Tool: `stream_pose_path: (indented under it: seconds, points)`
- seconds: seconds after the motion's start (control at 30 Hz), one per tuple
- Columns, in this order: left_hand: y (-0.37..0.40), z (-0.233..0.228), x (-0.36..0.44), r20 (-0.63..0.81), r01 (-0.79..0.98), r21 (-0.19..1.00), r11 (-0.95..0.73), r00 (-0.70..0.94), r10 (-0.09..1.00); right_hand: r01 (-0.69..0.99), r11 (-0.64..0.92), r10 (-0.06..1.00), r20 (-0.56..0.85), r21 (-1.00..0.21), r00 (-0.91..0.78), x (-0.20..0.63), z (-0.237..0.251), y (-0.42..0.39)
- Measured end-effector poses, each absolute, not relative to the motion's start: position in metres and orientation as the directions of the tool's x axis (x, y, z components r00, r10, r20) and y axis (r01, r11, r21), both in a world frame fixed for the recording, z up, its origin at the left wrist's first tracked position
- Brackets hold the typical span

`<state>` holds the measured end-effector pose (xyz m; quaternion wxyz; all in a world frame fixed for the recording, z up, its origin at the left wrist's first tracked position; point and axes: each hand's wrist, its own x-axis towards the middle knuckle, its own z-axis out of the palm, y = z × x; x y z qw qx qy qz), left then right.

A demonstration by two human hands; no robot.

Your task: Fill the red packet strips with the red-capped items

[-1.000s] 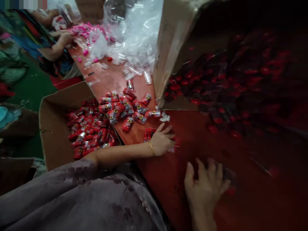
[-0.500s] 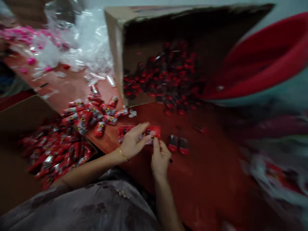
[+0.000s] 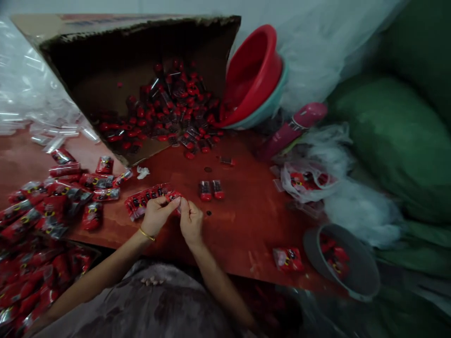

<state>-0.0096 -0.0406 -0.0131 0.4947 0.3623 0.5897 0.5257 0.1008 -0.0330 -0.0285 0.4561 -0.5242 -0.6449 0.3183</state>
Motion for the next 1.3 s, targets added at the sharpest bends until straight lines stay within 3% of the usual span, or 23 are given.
stream_pose_path:
  seconds: [0.17, 0.3, 0.37, 0.43, 0.53, 0.67, 1.0, 1.3]
  points:
    - [-0.037, 0.000, -0.007, -0.347, -0.448, 0.859, 0.248, -0.152, 0.926, 0.419, 0.305, 0.952, 0.281, -0.855, -0.119, 0.103, -0.021, -0.033]
    - [-0.033, 0.006, -0.016, -0.464, -0.545, 0.774, 0.323, -0.140, 0.875, 0.409, 0.442, 0.887, 0.319, -0.798, -0.335, 0.121, -0.016, -0.018]
    - [-0.030, 0.007, -0.021, -0.512, -0.582, 0.731, 0.356, -0.122, 0.850, 0.433, 0.566, 0.803, 0.352, -0.701, -0.481, 0.139, -0.013, 0.001]
    - [-0.027, 0.009, -0.025, -0.543, -0.616, 0.682, 0.395, -0.065, 0.837, 0.551, 0.646, 0.754, 0.324, -0.529, -0.572, 0.159, -0.011, 0.026]
    - [-0.024, 0.012, -0.025, -0.569, -0.622, 0.630, 0.464, 0.036, 0.821, 0.677, 0.695, 0.714, 0.122, -0.242, -0.689, 0.183, -0.008, 0.057]
    - [-0.024, 0.010, -0.023, -0.590, -0.590, 0.639, 0.494, 0.037, 0.807, 0.658, 0.745, 0.660, -0.020, -0.112, -0.751, 0.196, -0.004, 0.067]
    - [-0.025, -0.003, -0.019, -0.527, -0.510, 0.768, 0.387, -0.160, 0.835, 0.673, 0.705, 0.700, 0.072, -0.221, -0.710, 0.200, -0.011, 0.035]
    - [-0.027, -0.008, -0.009, -0.388, -0.440, 0.859, 0.263, -0.224, 0.894, 0.478, 0.661, 0.728, 0.339, -0.579, -0.596, 0.194, 0.000, -0.032]
